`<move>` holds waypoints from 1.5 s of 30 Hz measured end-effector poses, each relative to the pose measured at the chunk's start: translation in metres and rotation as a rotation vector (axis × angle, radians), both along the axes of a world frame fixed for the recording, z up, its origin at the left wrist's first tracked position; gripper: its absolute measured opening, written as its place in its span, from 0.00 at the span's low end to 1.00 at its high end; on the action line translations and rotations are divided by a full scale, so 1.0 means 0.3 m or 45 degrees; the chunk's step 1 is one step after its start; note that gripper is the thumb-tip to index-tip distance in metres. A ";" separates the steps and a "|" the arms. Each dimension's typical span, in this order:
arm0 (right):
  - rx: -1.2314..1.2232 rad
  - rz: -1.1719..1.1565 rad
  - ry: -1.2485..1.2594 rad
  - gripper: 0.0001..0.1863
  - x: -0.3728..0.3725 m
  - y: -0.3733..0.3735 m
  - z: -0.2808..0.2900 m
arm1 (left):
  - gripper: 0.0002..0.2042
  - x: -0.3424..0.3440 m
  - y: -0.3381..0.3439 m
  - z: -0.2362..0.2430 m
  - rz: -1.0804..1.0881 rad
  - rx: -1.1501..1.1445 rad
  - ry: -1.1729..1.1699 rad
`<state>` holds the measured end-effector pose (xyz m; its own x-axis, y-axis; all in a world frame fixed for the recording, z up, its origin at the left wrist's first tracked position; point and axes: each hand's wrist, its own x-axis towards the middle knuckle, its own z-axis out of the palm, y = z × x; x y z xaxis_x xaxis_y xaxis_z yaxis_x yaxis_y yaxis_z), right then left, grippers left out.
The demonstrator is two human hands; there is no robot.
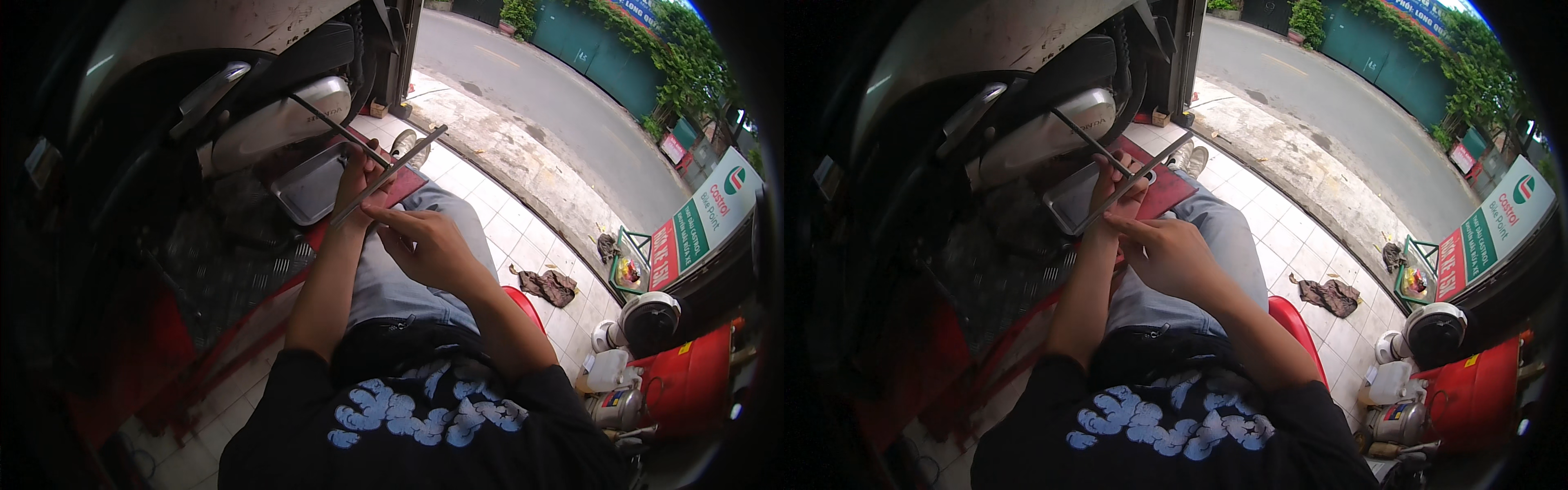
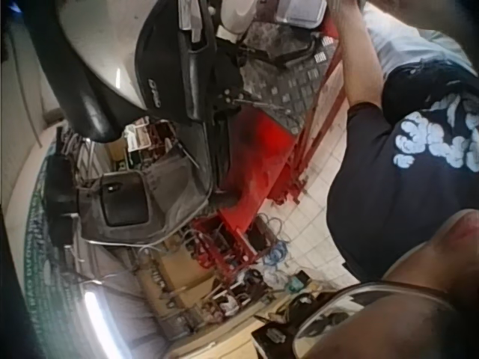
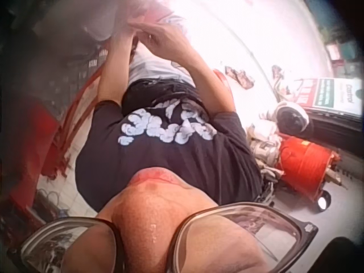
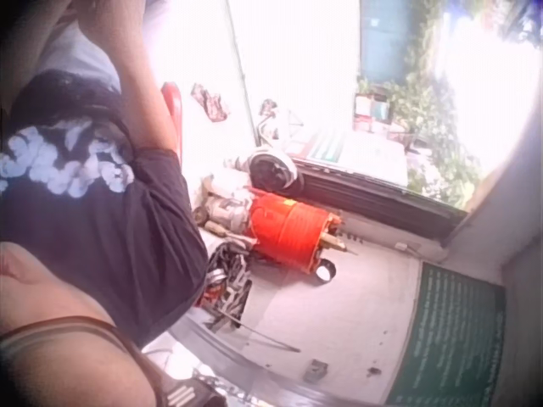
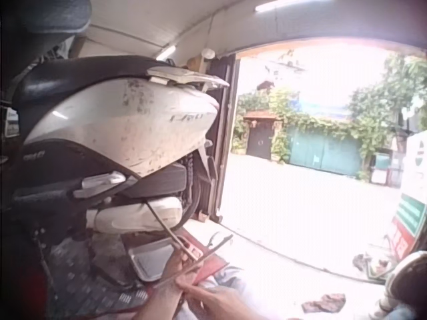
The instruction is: The person unscrews bolts from a motorcycle engine casing using a socket wrench and places the removed bolts into a small metal tray.
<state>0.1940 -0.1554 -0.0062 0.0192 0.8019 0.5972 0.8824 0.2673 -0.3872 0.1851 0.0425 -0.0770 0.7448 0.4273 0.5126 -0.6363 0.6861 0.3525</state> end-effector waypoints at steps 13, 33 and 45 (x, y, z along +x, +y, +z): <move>0.335 -0.546 -0.386 0.37 0.034 -0.008 0.089 | 0.24 -0.028 -0.029 0.068 -0.089 0.053 -0.069; 0.431 -0.447 -0.116 0.17 0.029 0.086 0.024 | 0.27 -0.031 -0.039 0.077 0.226 0.217 -0.016; 0.297 -0.414 0.233 0.21 0.048 0.133 0.017 | 0.27 -0.075 0.018 0.054 0.283 0.537 0.048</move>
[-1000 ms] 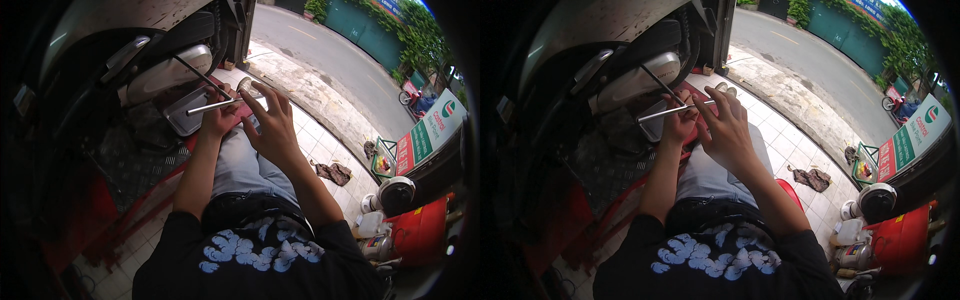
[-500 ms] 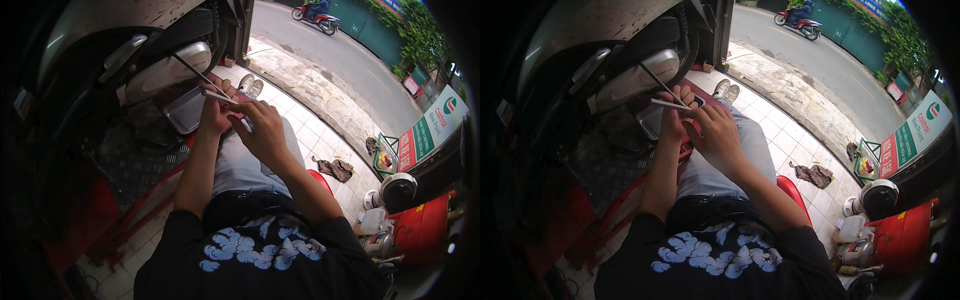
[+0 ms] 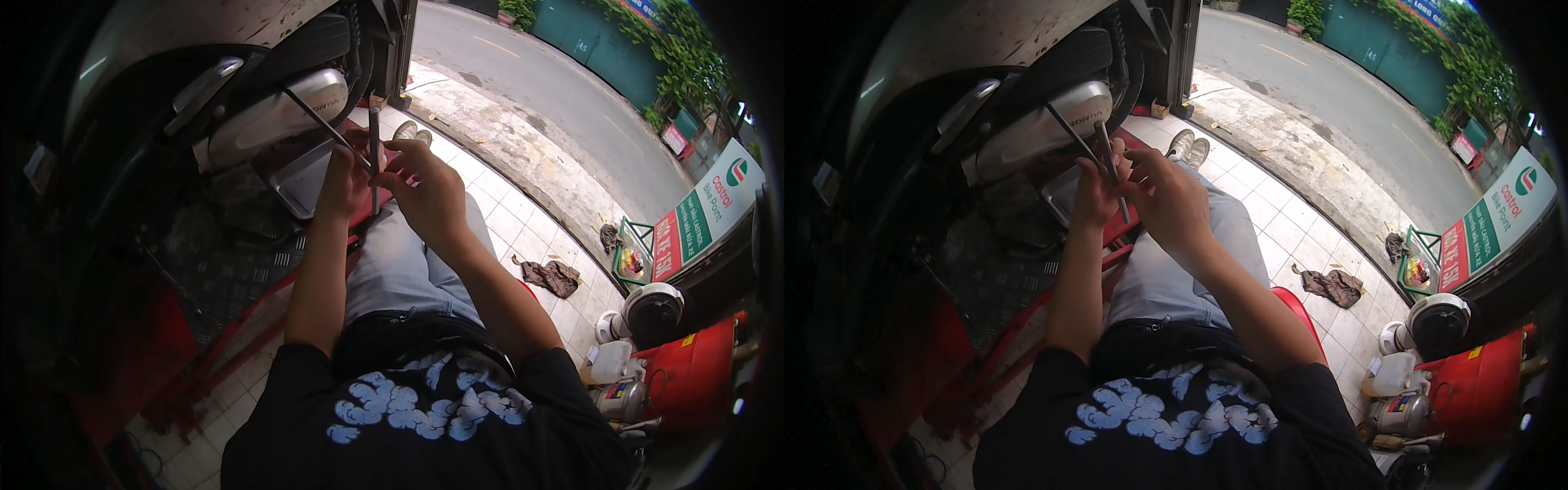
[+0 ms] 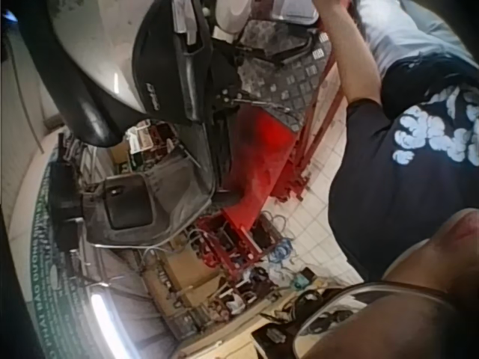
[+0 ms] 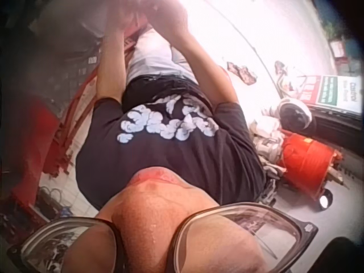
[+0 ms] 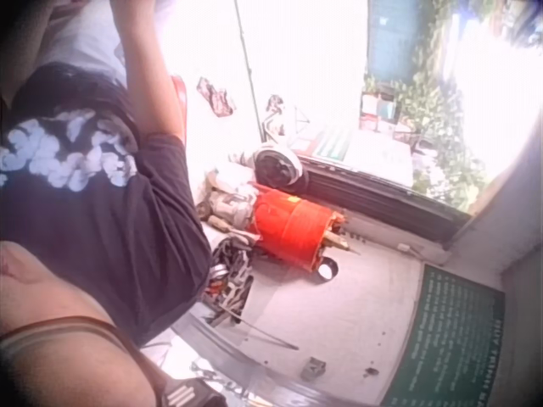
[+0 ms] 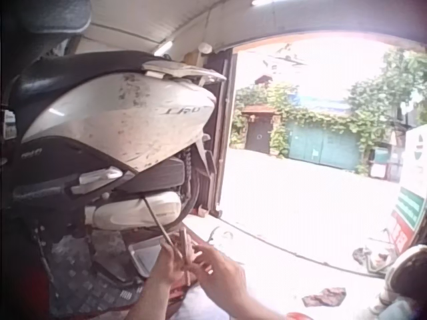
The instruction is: The person unscrews bolts from a motorcycle engine casing using a socket wrench and places the removed bolts into a small metal tray.
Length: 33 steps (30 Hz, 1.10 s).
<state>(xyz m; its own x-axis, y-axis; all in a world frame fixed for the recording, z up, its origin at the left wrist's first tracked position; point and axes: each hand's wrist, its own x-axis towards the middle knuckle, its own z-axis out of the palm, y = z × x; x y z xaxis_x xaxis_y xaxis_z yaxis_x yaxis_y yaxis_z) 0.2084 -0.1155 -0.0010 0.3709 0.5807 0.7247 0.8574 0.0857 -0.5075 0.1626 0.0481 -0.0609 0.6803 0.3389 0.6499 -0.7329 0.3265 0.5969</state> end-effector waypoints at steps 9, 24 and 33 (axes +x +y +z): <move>0.068 -0.057 0.048 0.33 0.004 -0.004 -0.039 | 0.13 0.048 0.005 -0.044 -0.262 -0.212 -0.157; 0.088 -0.289 -0.482 0.18 0.029 -0.047 -0.011 | 0.27 0.056 -0.035 -0.001 0.042 -0.094 0.057; 0.091 -0.235 -0.289 0.19 0.061 -0.008 -0.013 | 0.28 -0.007 -0.008 0.012 -0.092 -0.149 0.047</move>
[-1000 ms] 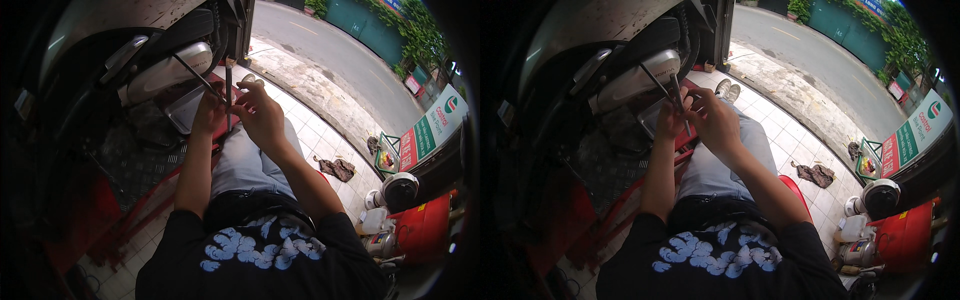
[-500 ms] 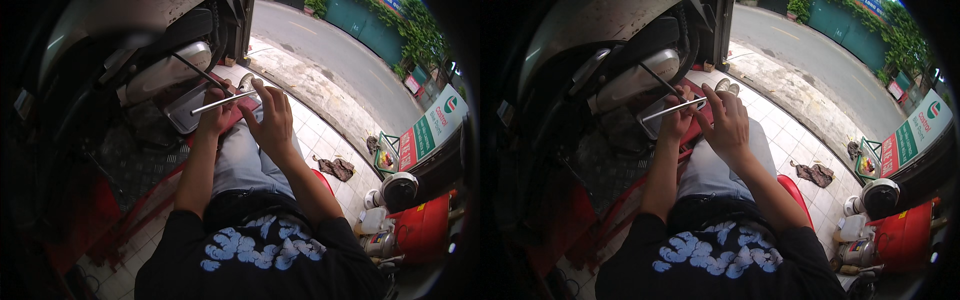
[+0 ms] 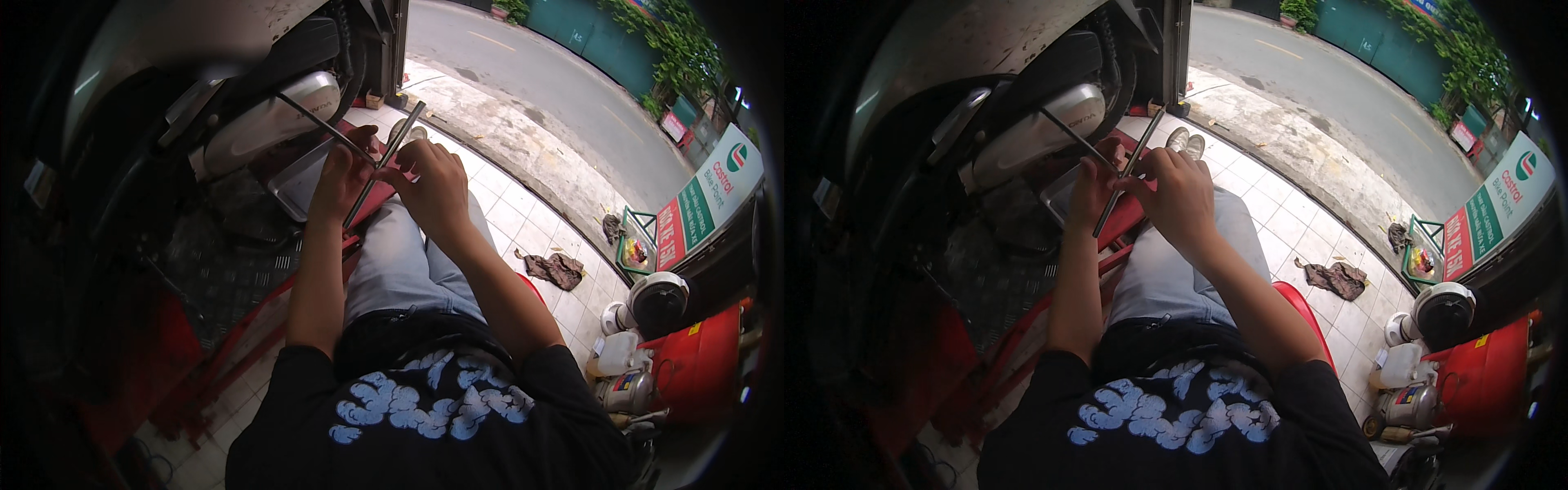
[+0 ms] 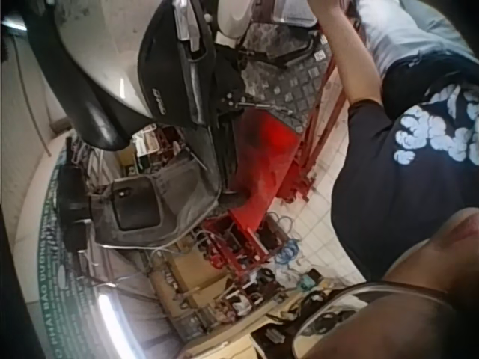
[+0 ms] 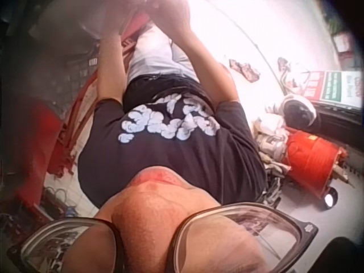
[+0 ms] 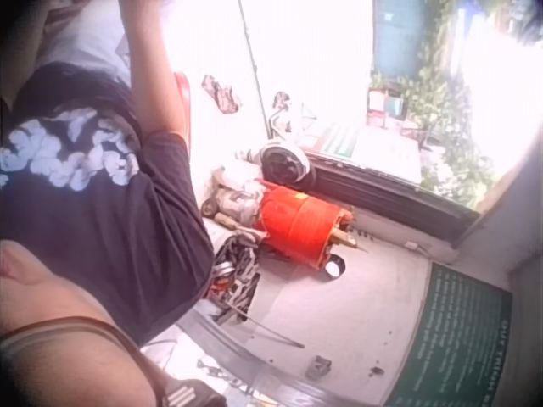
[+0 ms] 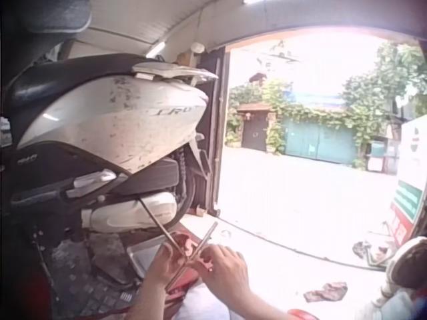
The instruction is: The person unscrews bolts from a motorcycle engine casing using a socket wrench and places the removed bolts into a small metal tray.
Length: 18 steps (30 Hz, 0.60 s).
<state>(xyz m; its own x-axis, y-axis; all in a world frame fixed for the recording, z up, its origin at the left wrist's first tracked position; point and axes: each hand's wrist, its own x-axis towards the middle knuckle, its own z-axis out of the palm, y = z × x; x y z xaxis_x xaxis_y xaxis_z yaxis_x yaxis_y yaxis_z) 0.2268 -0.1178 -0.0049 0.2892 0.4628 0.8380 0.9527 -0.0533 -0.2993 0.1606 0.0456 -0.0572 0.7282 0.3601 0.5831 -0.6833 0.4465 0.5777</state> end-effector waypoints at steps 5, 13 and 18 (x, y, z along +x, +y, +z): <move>-0.049 0.017 0.117 0.18 -0.003 -0.003 -0.016 | 0.25 0.005 0.047 -0.057 -0.072 0.034 0.019; 0.117 0.088 0.039 0.13 0.023 -0.025 -0.056 | 0.17 0.055 0.052 -0.106 -0.095 -0.094 -0.018; 0.082 -0.082 -0.403 0.27 0.004 -0.057 0.021 | 0.18 0.094 0.063 -0.134 -0.082 -0.083 -0.077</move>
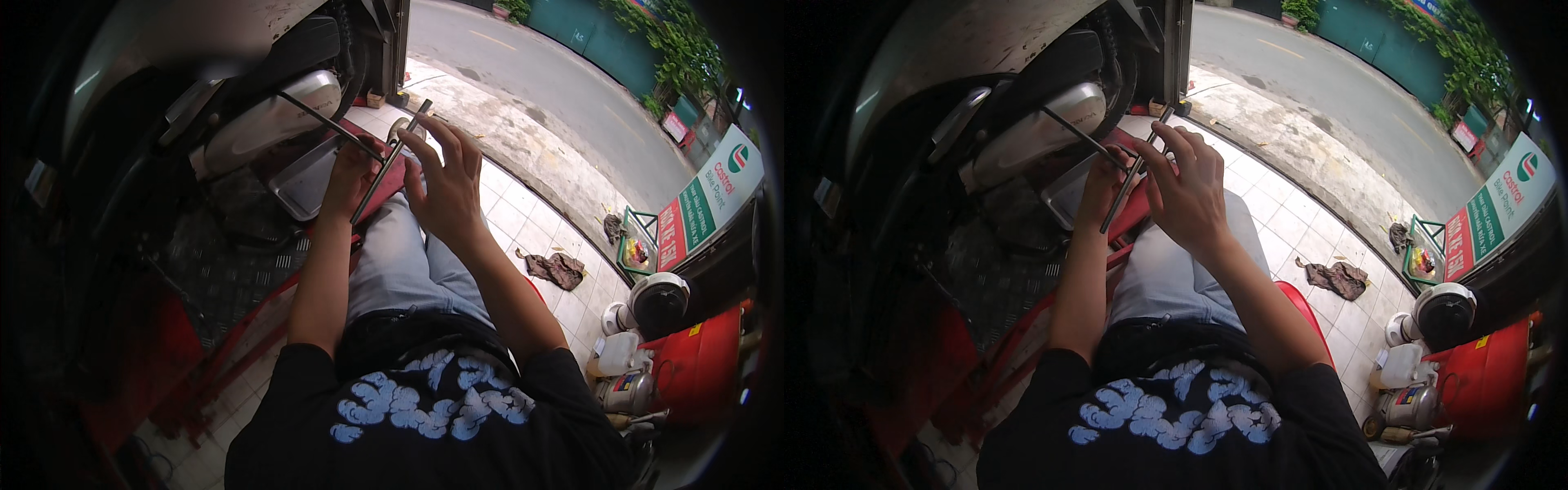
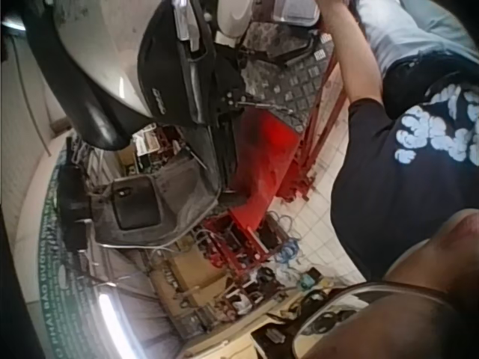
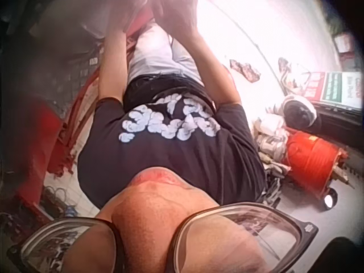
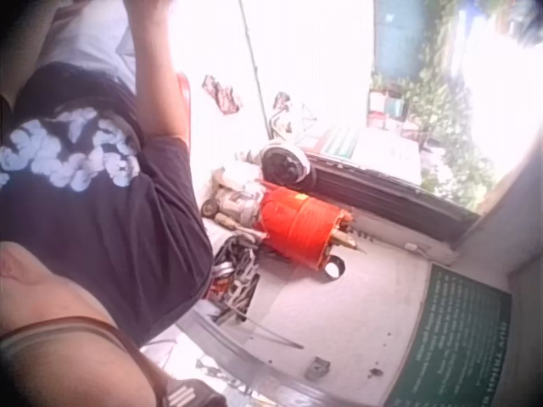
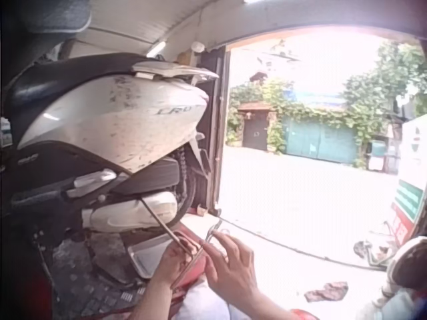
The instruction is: The person unscrews bolts from a motorcycle engine casing using a socket wrench and places the removed bolts into a small metal tray.
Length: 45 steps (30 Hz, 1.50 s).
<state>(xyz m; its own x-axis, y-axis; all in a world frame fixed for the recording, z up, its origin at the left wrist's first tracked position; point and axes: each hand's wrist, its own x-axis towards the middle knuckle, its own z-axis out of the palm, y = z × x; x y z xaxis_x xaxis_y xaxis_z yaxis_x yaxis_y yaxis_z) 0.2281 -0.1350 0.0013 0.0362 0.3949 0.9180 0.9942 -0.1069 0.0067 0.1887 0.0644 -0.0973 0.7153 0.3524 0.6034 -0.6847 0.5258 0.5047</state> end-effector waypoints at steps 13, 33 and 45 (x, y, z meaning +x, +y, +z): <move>-0.223 -0.123 0.009 0.25 0.087 0.042 0.029 | 0.42 -0.144 0.008 0.106 -0.028 0.953 0.513; -0.130 0.330 0.504 0.11 0.171 0.111 -0.173 | 0.17 -0.379 -0.186 0.416 0.451 1.169 1.056; -0.403 0.953 1.391 0.12 -0.070 0.142 -0.283 | 0.21 -0.248 -0.260 0.374 0.430 0.847 0.798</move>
<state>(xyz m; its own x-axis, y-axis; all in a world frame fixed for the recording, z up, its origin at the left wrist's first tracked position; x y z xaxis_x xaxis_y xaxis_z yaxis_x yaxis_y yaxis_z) 0.2070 -0.0925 -0.0836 0.3657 0.8271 0.4269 0.3269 0.3153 -0.8909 0.1144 -0.0137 0.0149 0.8982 0.3230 0.2982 -0.2536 -0.1733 0.9517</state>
